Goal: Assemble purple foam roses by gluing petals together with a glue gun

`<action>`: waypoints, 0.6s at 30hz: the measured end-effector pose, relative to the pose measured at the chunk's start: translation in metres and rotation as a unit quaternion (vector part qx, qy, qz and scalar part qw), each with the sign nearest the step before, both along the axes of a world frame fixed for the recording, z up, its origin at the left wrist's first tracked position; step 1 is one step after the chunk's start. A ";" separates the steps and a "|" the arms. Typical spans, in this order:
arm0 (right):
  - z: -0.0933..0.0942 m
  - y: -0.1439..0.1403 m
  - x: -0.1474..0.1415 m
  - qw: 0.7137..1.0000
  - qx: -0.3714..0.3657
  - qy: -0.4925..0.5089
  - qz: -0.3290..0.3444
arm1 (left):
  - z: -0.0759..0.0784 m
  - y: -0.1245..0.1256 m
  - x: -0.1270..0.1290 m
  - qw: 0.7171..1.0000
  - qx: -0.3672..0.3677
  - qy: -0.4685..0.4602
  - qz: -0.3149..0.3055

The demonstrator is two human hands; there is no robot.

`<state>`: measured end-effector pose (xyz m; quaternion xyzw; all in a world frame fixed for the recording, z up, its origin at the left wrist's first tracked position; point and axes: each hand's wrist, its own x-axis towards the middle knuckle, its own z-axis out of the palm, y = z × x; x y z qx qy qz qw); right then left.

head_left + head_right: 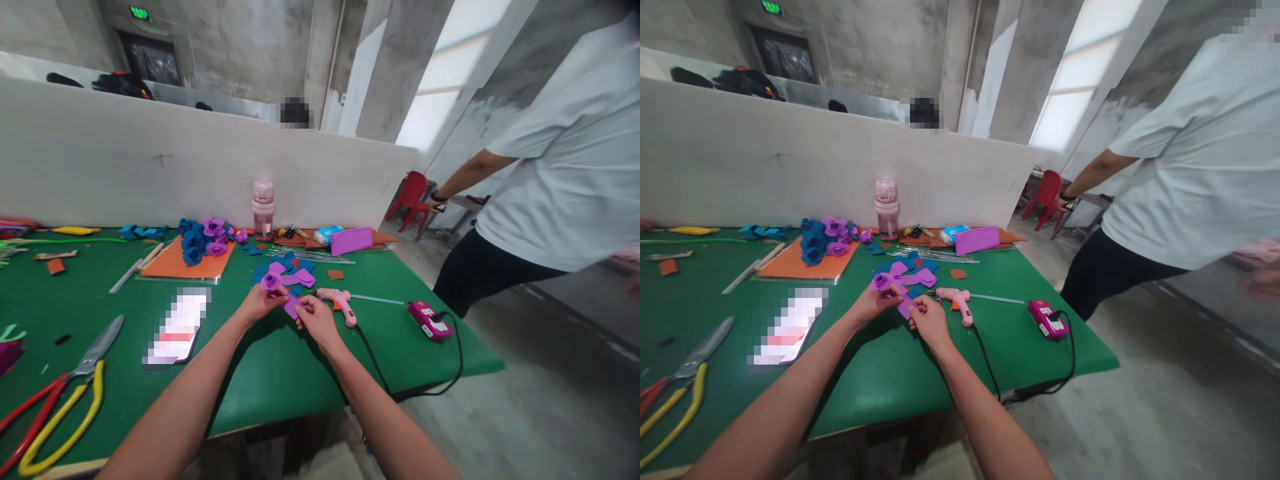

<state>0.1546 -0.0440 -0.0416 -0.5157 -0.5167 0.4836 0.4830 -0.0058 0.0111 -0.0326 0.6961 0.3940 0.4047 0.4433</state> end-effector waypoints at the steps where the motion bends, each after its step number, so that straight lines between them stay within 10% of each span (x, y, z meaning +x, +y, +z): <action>1: 0.000 0.000 0.000 1.000 -0.001 0.001 0.002 | 0.001 -0.001 0.000 1.000 -0.006 -0.010 0.001; 13: 0.012 -0.023 0.019 0.994 0.022 -0.101 0.017 | 0.015 -0.011 0.000 0.995 -0.089 0.010 -0.045; 18: 0.025 -0.031 0.086 0.950 0.082 -0.275 -0.127 | 0.011 -0.009 0.001 0.981 -0.117 0.093 -0.125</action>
